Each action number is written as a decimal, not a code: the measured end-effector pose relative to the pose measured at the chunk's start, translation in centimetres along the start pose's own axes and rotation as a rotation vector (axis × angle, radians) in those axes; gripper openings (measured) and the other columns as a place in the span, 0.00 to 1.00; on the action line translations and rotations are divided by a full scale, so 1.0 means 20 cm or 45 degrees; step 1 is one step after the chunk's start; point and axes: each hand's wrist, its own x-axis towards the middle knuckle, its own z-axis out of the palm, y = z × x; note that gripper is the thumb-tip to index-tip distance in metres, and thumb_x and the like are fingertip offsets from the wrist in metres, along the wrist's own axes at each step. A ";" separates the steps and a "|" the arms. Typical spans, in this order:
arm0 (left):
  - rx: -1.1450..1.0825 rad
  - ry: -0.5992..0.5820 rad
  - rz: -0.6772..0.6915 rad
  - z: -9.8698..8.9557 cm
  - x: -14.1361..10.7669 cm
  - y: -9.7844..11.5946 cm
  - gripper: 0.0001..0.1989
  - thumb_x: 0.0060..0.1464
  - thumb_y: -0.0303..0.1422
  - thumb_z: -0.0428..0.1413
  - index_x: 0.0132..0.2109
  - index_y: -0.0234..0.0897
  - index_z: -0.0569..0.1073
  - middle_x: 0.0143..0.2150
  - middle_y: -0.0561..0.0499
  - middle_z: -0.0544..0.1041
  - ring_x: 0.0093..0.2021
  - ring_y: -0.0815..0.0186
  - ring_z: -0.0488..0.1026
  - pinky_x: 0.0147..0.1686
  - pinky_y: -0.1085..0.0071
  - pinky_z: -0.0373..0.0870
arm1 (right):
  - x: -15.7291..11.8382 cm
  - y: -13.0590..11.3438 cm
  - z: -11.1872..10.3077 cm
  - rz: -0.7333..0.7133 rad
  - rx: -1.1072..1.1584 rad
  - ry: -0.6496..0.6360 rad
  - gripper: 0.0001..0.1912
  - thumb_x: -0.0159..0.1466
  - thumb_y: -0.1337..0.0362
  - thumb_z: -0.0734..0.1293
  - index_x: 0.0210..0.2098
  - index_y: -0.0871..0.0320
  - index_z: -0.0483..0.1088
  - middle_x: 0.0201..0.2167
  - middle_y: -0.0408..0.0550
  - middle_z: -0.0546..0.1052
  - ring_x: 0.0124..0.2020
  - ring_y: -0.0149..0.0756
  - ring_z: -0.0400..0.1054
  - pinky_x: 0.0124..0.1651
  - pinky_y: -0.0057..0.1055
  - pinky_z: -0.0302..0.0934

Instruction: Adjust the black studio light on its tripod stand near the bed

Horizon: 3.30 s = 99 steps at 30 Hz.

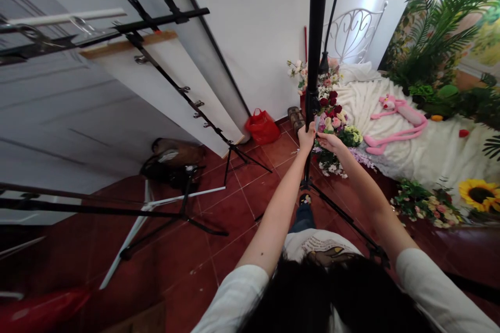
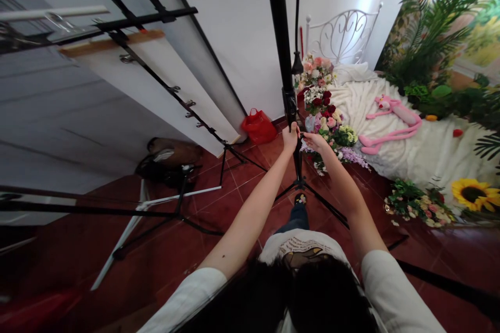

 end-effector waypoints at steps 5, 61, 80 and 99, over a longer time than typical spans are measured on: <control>0.004 0.030 0.002 0.01 0.00 0.00 0.36 0.46 0.69 0.47 0.17 0.38 0.63 0.14 0.55 0.62 0.18 0.71 0.62 0.26 0.72 0.59 | 0.03 -0.04 -0.07 0.177 0.036 -0.221 0.18 0.68 0.58 0.68 0.54 0.60 0.69 0.51 0.53 0.74 0.47 0.39 0.72 0.49 0.42 0.71; 0.069 0.211 0.024 0.02 -0.05 -0.04 0.12 0.54 0.40 0.58 0.33 0.34 0.75 0.30 0.48 0.78 0.35 0.62 0.73 0.35 0.71 0.67 | -0.12 -0.39 0.40 -0.777 -0.385 -0.033 0.32 0.57 0.36 0.67 0.48 0.56 0.69 0.36 0.50 0.77 0.41 0.41 0.75 0.50 0.40 0.71; 0.006 -0.152 -0.032 -0.11 -0.17 -0.39 0.27 0.47 0.40 0.64 0.53 0.36 0.69 0.51 0.39 0.78 0.52 0.55 0.76 0.56 0.56 0.72 | -0.05 -0.05 0.27 -0.618 -0.599 -0.106 0.31 0.53 0.37 0.71 0.38 0.59 0.73 0.36 0.54 0.79 0.43 0.46 0.73 0.52 0.44 0.69; 0.012 -0.089 -0.032 -0.10 -0.18 -0.35 0.29 0.41 0.55 0.66 0.41 0.39 0.68 0.36 0.49 0.76 0.40 0.61 0.75 0.45 0.62 0.73 | -0.23 0.12 -0.18 -1.013 -1.011 -0.261 0.28 0.64 0.56 0.64 0.62 0.58 0.62 0.61 0.61 0.69 0.64 0.49 0.62 0.67 0.48 0.56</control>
